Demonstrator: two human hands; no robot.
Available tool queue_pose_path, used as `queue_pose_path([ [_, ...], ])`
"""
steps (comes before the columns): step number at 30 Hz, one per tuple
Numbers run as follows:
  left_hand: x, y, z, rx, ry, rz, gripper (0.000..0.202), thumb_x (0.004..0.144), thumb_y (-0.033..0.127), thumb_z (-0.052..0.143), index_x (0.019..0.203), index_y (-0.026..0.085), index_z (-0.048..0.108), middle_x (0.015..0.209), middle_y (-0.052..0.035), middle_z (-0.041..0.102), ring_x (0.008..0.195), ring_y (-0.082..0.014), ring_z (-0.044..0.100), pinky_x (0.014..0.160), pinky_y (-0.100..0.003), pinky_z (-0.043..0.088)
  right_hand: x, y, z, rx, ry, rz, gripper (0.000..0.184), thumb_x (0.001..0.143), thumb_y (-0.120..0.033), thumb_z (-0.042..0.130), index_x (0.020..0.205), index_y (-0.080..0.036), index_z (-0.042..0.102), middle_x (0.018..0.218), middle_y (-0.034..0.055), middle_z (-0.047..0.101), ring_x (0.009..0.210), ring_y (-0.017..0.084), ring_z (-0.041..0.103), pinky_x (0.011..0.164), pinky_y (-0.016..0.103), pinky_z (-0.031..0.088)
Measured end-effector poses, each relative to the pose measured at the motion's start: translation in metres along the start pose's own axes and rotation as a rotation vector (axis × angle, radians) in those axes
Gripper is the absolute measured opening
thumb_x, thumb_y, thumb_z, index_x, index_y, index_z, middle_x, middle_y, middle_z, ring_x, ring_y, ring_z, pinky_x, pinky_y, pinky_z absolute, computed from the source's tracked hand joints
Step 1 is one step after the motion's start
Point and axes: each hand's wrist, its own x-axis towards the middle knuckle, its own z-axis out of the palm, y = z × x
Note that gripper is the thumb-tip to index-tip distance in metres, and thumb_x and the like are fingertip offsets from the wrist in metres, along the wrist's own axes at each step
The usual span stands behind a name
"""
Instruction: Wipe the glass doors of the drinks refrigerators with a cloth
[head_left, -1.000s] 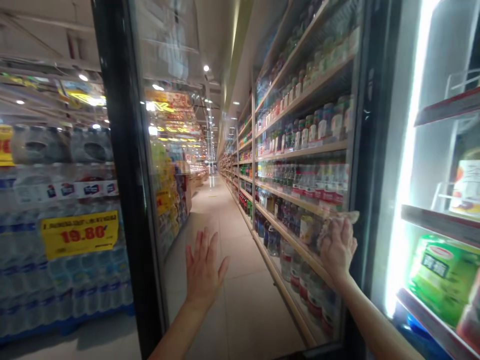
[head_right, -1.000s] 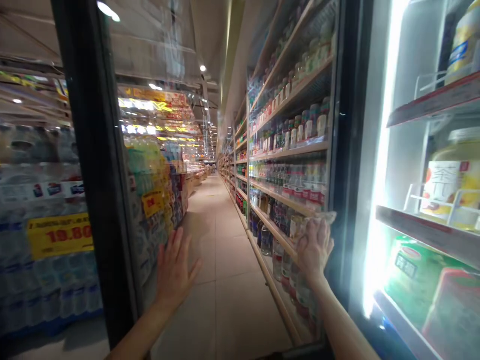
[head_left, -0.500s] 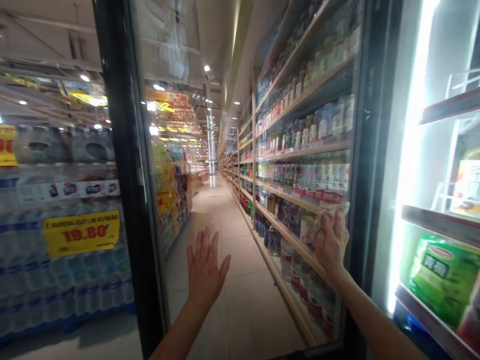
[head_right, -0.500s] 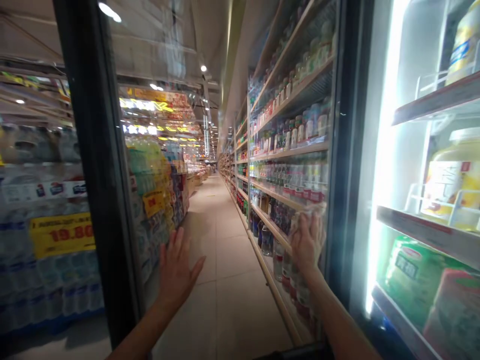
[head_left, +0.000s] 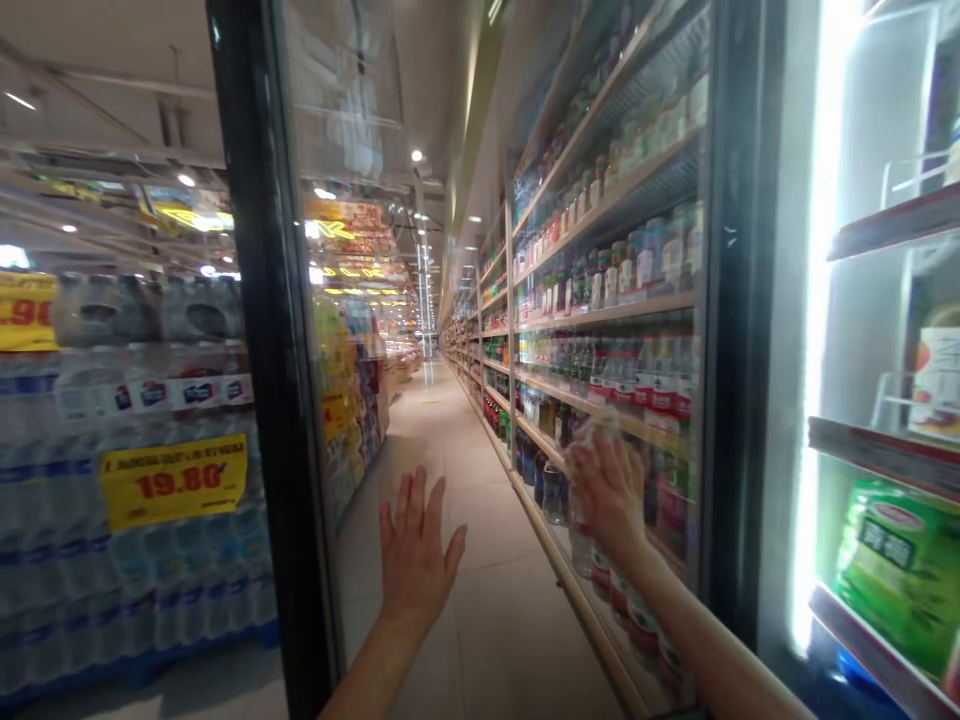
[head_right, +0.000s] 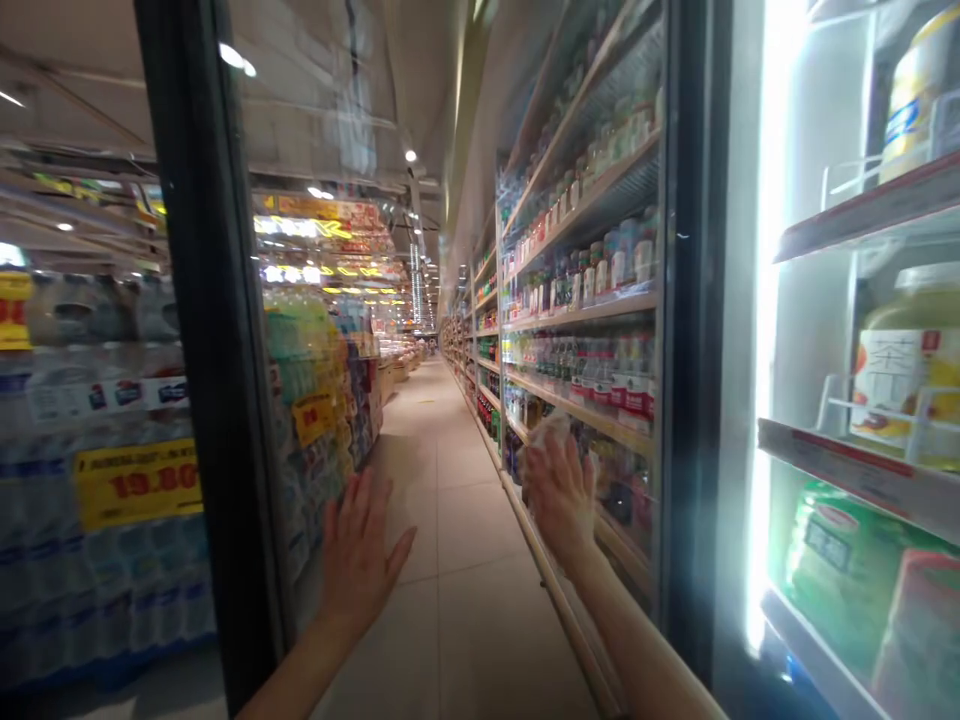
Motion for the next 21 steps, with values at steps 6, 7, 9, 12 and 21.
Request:
queue_pose_path([
  [6,0.016,-0.001,-0.010,-0.016,0.036,-0.007,0.055,0.083,0.028,0.050,0.134,0.014,0.036,0.140,-0.0185,0.038,0.137,-0.0278,0.021,0.108,-0.050,0.021,0.016,0.028,0.003,-0.066,0.112,0.308,0.052,0.086,-0.020,0.041,0.138,-0.021,0.037,0.148,0.0144,0.025,0.136,0.032,0.021,0.102,0.056,0.030],
  [7,0.020,-0.003,-0.010,-0.012,0.037,-0.009,0.056,0.083,0.029,0.050,0.135,0.014,0.035,0.141,-0.0188,0.037,0.138,-0.0280,0.021,0.108,-0.050,0.020,0.017,0.014,0.004,-0.055,0.090,0.250,0.052,0.086,-0.020,0.042,0.137,-0.021,0.037,0.147,0.0145,0.028,0.137,0.032,0.020,0.102,0.056,0.029],
  [9,0.026,-0.006,-0.009,0.005,0.038,-0.010,0.058,0.083,0.031,0.050,0.136,0.013,0.033,0.142,-0.0193,0.035,0.138,-0.0287,0.020,0.108,-0.051,0.021,0.017,-0.018,0.005,-0.010,0.025,0.078,0.049,0.086,-0.017,0.044,0.134,-0.023,0.041,0.143,0.0123,0.036,0.138,0.029,0.019,0.105,0.053,0.027],
  [12,0.028,-0.012,-0.004,0.026,0.031,-0.008,0.059,0.084,0.032,0.050,0.136,0.012,0.033,0.142,-0.0198,0.035,0.137,-0.0293,0.020,0.108,-0.051,0.020,0.014,-0.042,0.007,0.043,-0.029,-0.118,0.048,0.085,-0.014,0.046,0.130,-0.027,0.044,0.137,0.0074,0.046,0.137,0.025,0.021,0.107,0.050,0.024],
  [21,0.024,-0.013,0.002,0.006,0.035,-0.027,0.055,0.085,0.032,0.047,0.136,0.016,0.034,0.144,-0.0179,0.032,0.137,-0.0290,0.023,0.107,-0.053,0.021,0.027,0.082,-0.003,-0.118,0.132,0.394,0.049,0.086,-0.021,0.037,0.134,-0.018,0.042,0.144,0.0172,0.031,0.132,0.033,0.030,0.096,0.057,0.035],
])
